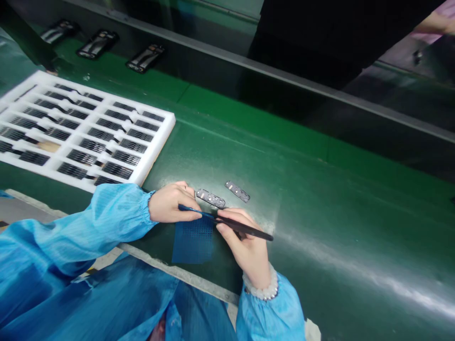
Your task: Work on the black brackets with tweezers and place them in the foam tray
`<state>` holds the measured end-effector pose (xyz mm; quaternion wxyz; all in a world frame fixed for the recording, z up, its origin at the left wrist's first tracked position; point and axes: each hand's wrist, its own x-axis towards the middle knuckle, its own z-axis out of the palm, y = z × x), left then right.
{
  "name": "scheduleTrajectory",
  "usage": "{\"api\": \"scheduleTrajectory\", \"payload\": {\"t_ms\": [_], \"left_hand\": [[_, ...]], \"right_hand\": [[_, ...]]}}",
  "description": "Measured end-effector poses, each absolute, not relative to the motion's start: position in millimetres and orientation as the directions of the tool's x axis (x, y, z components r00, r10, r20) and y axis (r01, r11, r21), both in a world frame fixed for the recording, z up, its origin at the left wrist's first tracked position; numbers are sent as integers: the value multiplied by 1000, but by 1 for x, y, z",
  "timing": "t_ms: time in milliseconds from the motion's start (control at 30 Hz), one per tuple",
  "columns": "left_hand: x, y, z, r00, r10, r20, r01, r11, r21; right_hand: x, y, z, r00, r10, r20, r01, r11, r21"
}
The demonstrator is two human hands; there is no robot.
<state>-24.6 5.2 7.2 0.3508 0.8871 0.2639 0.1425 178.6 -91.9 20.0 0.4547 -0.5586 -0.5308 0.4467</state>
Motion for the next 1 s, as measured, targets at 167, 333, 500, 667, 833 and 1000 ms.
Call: {"api": "scheduleTrajectory", "payload": {"t_ms": [167, 333, 500, 667, 833, 1000], "left_hand": [[-25, 5, 6, 826, 557, 85, 350, -626, 697], [-26, 5, 7, 830, 553, 79, 356, -632, 689], [-26, 5, 7, 832, 548, 91, 342, -634, 693], [-26, 4, 6, 830, 548, 102, 340, -642, 687], [-26, 4, 6, 834, 542, 106, 335, -649, 683], [-27, 4, 5, 832, 546, 94, 346, -644, 683]], "right_hand": [[174, -94, 15, 74, 997, 19, 270, -2, -963], [174, -95, 12, 77, 996, 55, 317, 28, -948], [174, -93, 14, 73, 997, 36, 306, 12, -952], [172, -93, 16, 69, 997, 31, 316, 7, -949], [173, -94, 17, 62, 997, 46, 334, 23, -942], [175, -93, 18, 112, 993, 37, 325, -1, -946]]}}
